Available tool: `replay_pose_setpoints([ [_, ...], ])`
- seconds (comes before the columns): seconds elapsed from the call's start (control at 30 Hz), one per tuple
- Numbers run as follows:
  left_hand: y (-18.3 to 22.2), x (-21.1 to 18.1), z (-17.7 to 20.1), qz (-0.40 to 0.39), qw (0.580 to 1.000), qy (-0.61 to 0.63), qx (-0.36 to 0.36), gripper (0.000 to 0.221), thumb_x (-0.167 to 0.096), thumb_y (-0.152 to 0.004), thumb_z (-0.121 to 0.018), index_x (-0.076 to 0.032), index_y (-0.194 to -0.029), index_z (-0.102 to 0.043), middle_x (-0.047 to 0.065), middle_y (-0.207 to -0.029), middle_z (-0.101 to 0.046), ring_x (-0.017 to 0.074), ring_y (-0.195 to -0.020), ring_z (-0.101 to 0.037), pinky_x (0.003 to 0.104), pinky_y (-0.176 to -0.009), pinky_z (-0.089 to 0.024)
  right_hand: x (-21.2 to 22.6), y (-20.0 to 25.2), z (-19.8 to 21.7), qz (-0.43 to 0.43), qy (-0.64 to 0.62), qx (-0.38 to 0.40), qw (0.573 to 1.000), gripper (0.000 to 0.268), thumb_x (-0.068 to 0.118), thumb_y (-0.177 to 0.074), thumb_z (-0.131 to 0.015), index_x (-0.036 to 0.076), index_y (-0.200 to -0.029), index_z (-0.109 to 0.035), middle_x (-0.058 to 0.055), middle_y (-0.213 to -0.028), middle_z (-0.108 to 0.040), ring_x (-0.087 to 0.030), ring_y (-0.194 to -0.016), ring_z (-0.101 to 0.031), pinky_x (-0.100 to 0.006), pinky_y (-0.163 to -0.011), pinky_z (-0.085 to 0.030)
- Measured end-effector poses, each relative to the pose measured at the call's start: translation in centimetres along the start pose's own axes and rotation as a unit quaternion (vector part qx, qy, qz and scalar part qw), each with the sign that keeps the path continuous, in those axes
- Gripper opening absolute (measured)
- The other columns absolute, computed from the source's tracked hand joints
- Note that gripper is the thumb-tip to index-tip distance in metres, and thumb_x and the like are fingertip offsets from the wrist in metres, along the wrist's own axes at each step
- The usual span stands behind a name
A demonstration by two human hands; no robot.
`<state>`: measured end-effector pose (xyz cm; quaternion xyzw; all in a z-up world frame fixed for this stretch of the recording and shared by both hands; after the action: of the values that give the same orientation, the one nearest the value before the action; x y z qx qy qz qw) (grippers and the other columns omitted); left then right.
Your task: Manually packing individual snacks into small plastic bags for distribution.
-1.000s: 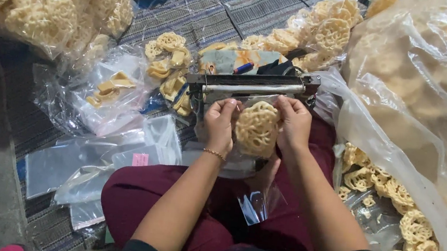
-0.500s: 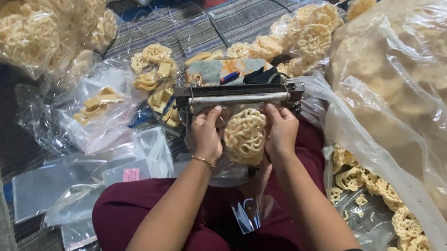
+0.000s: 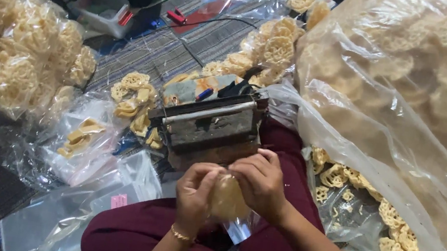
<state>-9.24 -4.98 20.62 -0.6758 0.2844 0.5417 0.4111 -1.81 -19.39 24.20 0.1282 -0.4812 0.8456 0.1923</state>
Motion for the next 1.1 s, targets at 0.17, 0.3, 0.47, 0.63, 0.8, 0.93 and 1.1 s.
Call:
replay_pose_setpoints([
  [0.17, 0.5, 0.3, 0.0, 0.041, 0.991, 0.13, -0.006, 0.009, -0.013, -0.094, -0.067, -0.006, -0.09, -0.072, 0.009, -0.093, -0.074, 0.0209, -0.089, -0.071, 0.035, -0.084, -0.059, -2.4, 3.6, 2.9, -0.135, -0.076, -0.013, 0.988, 0.011, 0.014, -0.096, -0.062, 0.01, -0.091, -0.07, -0.004, -0.087, -0.074, -0.02, -0.08, -0.07, -0.041, -0.093, -0.044],
  [0.3, 1.0, 0.2, -0.1, 0.029, 0.995, 0.093, -0.016, 0.01, -0.014, -0.096, -0.066, -0.006, -0.091, -0.07, 0.01, -0.096, -0.074, 0.0206, -0.088, -0.071, 0.033, -0.081, -0.059, -4.6, 7.1, 4.3, -0.348, -0.181, -0.061, 0.918, 0.025, 0.023, -0.1, -0.058, 0.006, -0.089, -0.072, -0.006, -0.088, -0.073, -0.018, -0.084, -0.069, -0.03, -0.078, -0.055],
  [0.47, 0.2, -0.8, -0.5, 0.012, 0.967, 0.25, -0.04, 0.006, -0.014, -0.097, -0.065, -0.009, -0.096, -0.067, 0.008, -0.096, -0.072, 0.0203, -0.086, -0.069, 0.038, -0.076, -0.061, -4.2, 8.6, 2.6, -0.331, -0.403, 0.023, 0.853, 0.034, 0.036, -0.098, -0.065, 0.012, -0.12, -0.055, -0.015, -0.133, -0.055, -0.033, -0.117, -0.065, -0.048, -0.093, -0.062],
  [0.63, -0.1, -3.2, -2.1, 0.061, 0.951, 0.3, 0.04, 0.033, -0.037, -0.097, -0.069, -0.013, -0.118, -0.063, 0.02, -0.133, -0.062, 0.0312, -0.107, -0.069, 0.052, -0.085, -0.062, -0.2, 10.3, 0.0, -0.34, -0.453, 0.122, 0.815, 0.068, 0.016, -0.081, -0.088, 0.004, -0.138, -0.053, -0.011, -0.127, -0.072, -0.022, -0.115, -0.07, -0.039, -0.104, -0.057],
  [0.8, 0.0, -5.0, -2.5, 0.076, 0.986, 0.072, 0.132, 0.039, -0.032, -0.087, -0.077, 0.0, -0.107, -0.07, 0.012, -0.099, -0.075, 0.0248, -0.088, -0.078, 0.031, -0.064, -0.069, 1.6, 8.1, 1.6, -0.266, -0.398, 0.123, 0.869, 0.037, 0.017, -0.093, -0.074, -0.003, -0.122, -0.062, -0.015, -0.111, -0.075, -0.026, -0.099, -0.077, -0.037, -0.086, -0.066],
  [0.93, 0.5, -4.0, -2.5, 0.068, 0.982, 0.135, 0.116, 0.026, -0.028, -0.091, -0.075, -0.004, -0.081, -0.073, 0.01, -0.079, -0.078, 0.0268, -0.07, -0.081, 0.032, -0.051, -0.068, 0.6, 6.1, 2.5, -0.208, -0.359, 0.146, 0.898, 0.041, 0.028, -0.098, -0.067, -0.001, -0.125, -0.06, -0.014, -0.11, -0.073, -0.027, -0.096, -0.077, -0.036, -0.081, -0.066],
  [1.1, 0.9, -2.0, -2.0, 0.076, 0.977, 0.191, 0.048, 0.051, -0.02, -0.089, -0.074, -0.004, -0.135, -0.06, 0.022, -0.133, -0.069, 0.0342, -0.117, -0.07, 0.044, -0.091, -0.066, 0.3, 2.5, 3.7, -0.173, -0.412, 0.283, 0.849, 0.033, 0.028, -0.102, -0.061, -0.001, -0.118, -0.058, -0.011, -0.104, -0.069, -0.02, -0.087, -0.068, -0.033, -0.075, -0.06],
])
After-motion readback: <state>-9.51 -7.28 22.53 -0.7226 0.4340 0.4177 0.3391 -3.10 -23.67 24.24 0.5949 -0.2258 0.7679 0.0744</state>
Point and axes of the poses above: each hand's wrist, its own y-axis away from the middle knuckle, its own z-axis out of the back of the hand, x = y × z, the point moved 4 cm from there along -y, towards the middle knuckle
